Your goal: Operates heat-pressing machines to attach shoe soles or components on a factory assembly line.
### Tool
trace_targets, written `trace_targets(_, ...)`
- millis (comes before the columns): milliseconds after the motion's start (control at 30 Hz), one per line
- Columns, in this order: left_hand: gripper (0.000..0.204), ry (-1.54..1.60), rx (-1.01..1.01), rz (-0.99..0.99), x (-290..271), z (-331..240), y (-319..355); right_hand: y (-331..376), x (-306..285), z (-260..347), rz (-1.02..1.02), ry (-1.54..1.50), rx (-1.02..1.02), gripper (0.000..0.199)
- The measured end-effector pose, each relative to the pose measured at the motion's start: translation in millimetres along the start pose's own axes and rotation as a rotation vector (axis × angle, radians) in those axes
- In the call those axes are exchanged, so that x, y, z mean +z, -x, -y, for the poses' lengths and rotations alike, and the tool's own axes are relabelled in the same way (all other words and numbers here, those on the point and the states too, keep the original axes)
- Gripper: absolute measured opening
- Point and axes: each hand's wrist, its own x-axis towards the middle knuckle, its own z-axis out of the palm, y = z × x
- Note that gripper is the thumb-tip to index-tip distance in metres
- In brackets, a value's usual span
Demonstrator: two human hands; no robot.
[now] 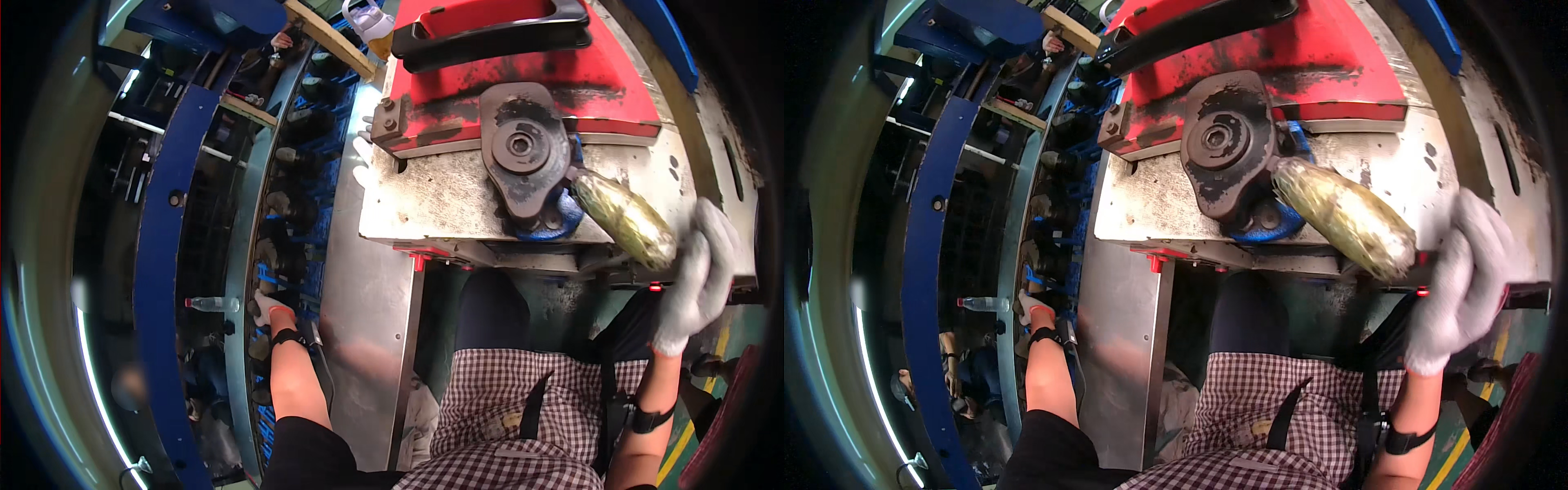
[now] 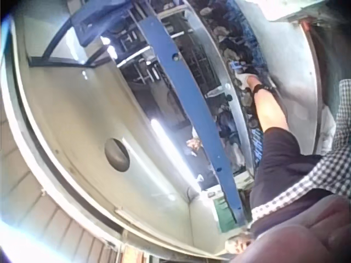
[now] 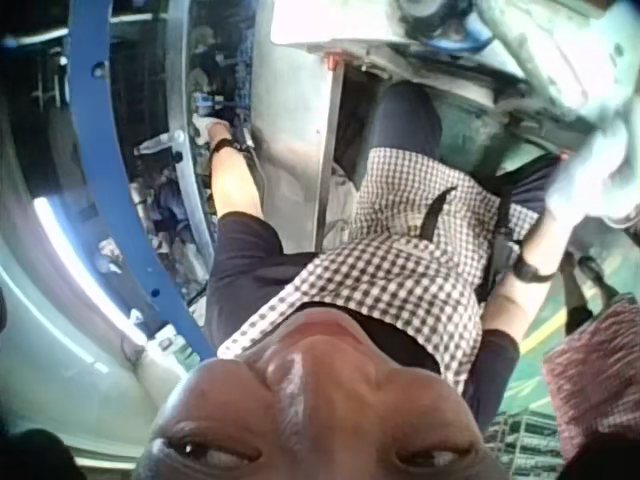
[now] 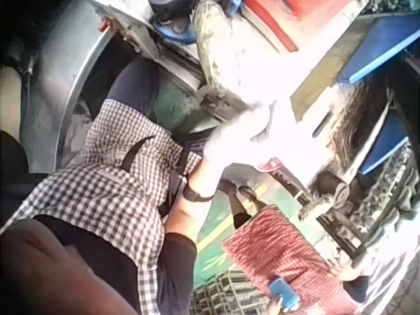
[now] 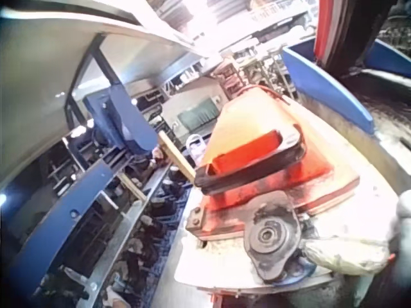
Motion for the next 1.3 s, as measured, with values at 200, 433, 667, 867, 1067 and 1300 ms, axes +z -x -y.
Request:
trace_targets(200, 0.102, 0.060, -0.074, -0.013, 3.5, -3.0, -10.0, -0.5, 26.7, -27.2, -0.052, -0.060, -0.217, 0.031)
trace_targets(433, 0.076, 0.114, -0.129, 0.190, -2.8, -1.1, -35.9, 0.7, 21.6, -35.5, -0.041, -0.058, -0.241, 0.028)
trace_targets(667, 0.056, 0.390, -0.405, 0.564, -80.5, -30.7, -28.9, -5.2, 25.7, -34.6, -0.078, -0.011, -0.243, 0.021)
trace_targets(867, 0.065, 0.716, -0.647, 0.993, -158.7, -23.1, 60.3, -8.8, 34.3, -26.8, -0.094, -0.099, -0.212, 0.029)
trace_targets(1067, 0.097, 0.772, -0.579, 1.718, -234.3, -14.1, 198.2, 0.9, 7.2, 22.0, -0.102, -0.224, 0.040, 0.026)
trace_targets(1300, 0.104, 0.668, -0.658, 1.956, -269.0, -27.7, 356.6, 13.4, -59.6, 114.8, 0.775, -0.807, 0.052, 0.097)
